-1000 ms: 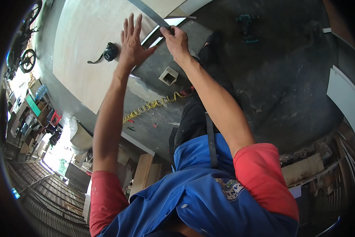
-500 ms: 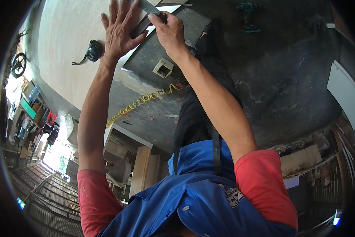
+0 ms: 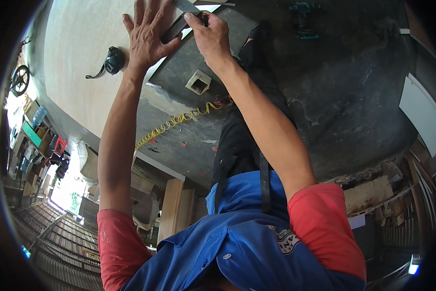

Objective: The person measures a plywood board with a tape measure and marks it with a pencil. The person aligns a wooden divider, uses a square to mark a line, and drills a pilot hole with a cordless drill. Finally, the person secures the pieces together using a pneumatic nail gun.

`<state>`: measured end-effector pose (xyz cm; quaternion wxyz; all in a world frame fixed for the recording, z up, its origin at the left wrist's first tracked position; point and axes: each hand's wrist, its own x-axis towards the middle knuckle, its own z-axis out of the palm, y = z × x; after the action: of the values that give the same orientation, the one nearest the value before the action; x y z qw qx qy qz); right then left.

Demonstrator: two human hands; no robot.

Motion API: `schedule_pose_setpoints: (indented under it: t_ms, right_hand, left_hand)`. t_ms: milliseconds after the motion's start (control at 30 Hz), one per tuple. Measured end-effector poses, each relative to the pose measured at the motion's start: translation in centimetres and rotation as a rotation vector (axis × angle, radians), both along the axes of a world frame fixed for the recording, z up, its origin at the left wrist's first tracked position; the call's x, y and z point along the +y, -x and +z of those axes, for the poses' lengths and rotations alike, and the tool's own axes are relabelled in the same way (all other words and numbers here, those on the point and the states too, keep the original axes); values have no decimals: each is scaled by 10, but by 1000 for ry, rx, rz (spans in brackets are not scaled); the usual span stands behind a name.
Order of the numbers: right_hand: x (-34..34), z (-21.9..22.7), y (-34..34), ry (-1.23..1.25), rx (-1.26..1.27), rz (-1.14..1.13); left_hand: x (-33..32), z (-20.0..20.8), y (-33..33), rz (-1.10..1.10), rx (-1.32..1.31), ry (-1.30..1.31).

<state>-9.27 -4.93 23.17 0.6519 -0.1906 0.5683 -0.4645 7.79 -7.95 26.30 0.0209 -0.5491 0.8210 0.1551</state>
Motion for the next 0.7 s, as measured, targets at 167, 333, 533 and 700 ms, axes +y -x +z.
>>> schedule_pose_setpoints:
  t_ms: [167,333,533,700]
  right_hand:
    - [0,2,4,-35,15,48]
    - [0,-3,3,-12,9,42]
    - [1,-4,4,-10,9,43]
    - [0,1,8,-55,6,110]
  left_hand:
    - [-1,1,1,8,-12,-6]
    - [-1,0,1,16,-40,-19]
    - [0,-3,-1,2,-43,-1]
    - [-1,-4,-2,0,-16,-1]
